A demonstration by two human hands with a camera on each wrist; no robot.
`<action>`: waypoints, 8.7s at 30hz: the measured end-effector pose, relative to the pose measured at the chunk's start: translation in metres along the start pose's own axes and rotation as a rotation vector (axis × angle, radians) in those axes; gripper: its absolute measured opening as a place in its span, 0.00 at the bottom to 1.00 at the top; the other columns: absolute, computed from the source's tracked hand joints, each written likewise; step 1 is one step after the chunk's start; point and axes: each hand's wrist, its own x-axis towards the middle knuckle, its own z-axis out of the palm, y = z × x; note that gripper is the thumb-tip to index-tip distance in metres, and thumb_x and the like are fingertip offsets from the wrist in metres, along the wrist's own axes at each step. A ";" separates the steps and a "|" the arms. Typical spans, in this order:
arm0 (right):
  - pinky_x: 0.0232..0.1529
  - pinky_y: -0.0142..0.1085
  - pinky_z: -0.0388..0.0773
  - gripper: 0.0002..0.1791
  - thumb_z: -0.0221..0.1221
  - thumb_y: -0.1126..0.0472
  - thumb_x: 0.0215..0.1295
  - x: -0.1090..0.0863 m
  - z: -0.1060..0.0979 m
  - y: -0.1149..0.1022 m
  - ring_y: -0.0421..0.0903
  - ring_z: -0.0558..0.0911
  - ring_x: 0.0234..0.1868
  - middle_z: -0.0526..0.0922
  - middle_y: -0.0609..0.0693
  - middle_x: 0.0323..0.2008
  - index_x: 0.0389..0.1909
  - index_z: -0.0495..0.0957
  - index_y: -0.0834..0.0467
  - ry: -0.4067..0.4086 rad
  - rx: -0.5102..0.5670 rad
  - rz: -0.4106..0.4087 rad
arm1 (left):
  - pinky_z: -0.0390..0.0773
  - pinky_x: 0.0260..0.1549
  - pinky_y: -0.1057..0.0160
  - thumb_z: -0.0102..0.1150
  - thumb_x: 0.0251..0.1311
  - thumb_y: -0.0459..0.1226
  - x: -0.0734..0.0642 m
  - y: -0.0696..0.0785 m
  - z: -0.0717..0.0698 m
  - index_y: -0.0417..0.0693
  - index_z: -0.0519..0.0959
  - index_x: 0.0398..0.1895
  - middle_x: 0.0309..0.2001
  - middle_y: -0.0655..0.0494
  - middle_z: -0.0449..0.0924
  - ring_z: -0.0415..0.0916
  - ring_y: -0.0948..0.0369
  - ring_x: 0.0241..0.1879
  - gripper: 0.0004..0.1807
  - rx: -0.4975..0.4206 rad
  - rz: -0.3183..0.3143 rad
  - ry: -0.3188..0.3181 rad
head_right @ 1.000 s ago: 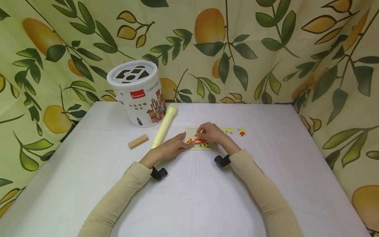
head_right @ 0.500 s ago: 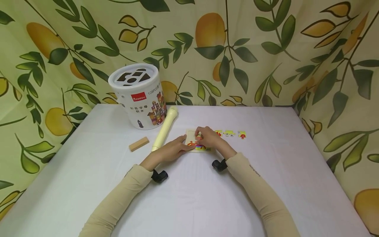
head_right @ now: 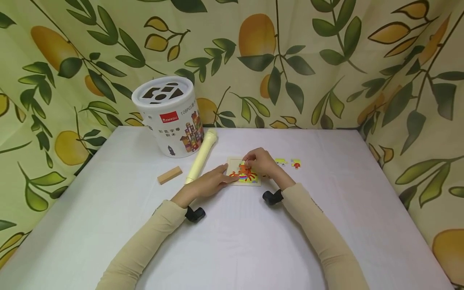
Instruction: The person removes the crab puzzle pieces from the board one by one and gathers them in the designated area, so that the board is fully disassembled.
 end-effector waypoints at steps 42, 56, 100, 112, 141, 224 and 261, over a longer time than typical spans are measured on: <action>0.30 0.34 0.71 0.08 0.60 0.62 0.59 -0.048 -0.045 0.063 0.49 0.72 0.33 0.81 0.56 0.34 0.36 0.81 0.62 0.157 -0.100 0.157 | 0.55 0.67 0.51 0.47 0.66 0.35 0.000 0.000 0.000 0.57 0.71 0.60 0.67 0.32 0.53 0.50 0.45 0.69 0.19 -0.026 0.018 0.027; 0.23 0.31 0.68 0.11 0.61 0.58 0.58 -0.017 -0.013 0.015 0.46 0.72 0.28 0.78 0.54 0.34 0.41 0.82 0.57 0.008 -0.087 0.054 | 0.58 0.66 0.51 0.47 0.66 0.35 0.000 0.000 -0.002 0.57 0.72 0.60 0.66 0.31 0.54 0.52 0.44 0.68 0.19 -0.013 0.043 0.029; 0.40 0.34 0.72 0.10 0.59 0.57 0.60 -0.018 -0.021 0.022 0.48 0.73 0.40 0.82 0.53 0.40 0.37 0.83 0.57 0.023 0.036 0.084 | 0.55 0.67 0.53 0.46 0.67 0.36 0.001 0.004 0.001 0.60 0.70 0.61 0.69 0.35 0.51 0.48 0.46 0.70 0.20 -0.018 -0.011 -0.009; 0.44 0.37 0.72 0.15 0.61 0.52 0.59 -0.027 -0.046 0.045 0.49 0.73 0.45 0.81 0.55 0.45 0.41 0.82 0.57 0.027 0.074 0.239 | 0.55 0.67 0.51 0.48 0.65 0.34 -0.004 0.002 0.000 0.58 0.72 0.60 0.68 0.33 0.51 0.49 0.44 0.69 0.20 -0.026 -0.013 0.026; 0.36 0.35 0.69 0.16 0.61 0.57 0.58 -0.072 -0.084 0.087 0.51 0.71 0.41 0.79 0.60 0.41 0.40 0.80 0.66 0.048 -0.090 0.293 | 0.55 0.67 0.50 0.46 0.67 0.35 -0.006 0.002 0.002 0.56 0.72 0.59 0.66 0.33 0.56 0.50 0.45 0.69 0.19 -0.063 0.019 0.085; 0.42 0.34 0.71 0.15 0.64 0.53 0.55 -0.067 -0.028 0.038 0.48 0.74 0.48 0.84 0.52 0.44 0.41 0.84 0.55 0.012 0.148 0.190 | 0.56 0.67 0.54 0.49 0.65 0.43 -0.001 -0.003 0.002 0.35 0.58 0.66 0.70 0.44 0.51 0.51 0.51 0.70 0.31 0.009 -0.100 0.038; 0.26 0.30 0.68 0.17 0.64 0.60 0.55 -0.032 0.003 -0.011 0.45 0.71 0.29 0.76 0.52 0.29 0.46 0.78 0.59 -0.131 -0.094 -0.021 | 0.56 0.67 0.54 0.49 0.66 0.43 0.002 -0.003 0.001 0.36 0.58 0.67 0.71 0.44 0.51 0.51 0.51 0.70 0.31 -0.006 -0.096 0.038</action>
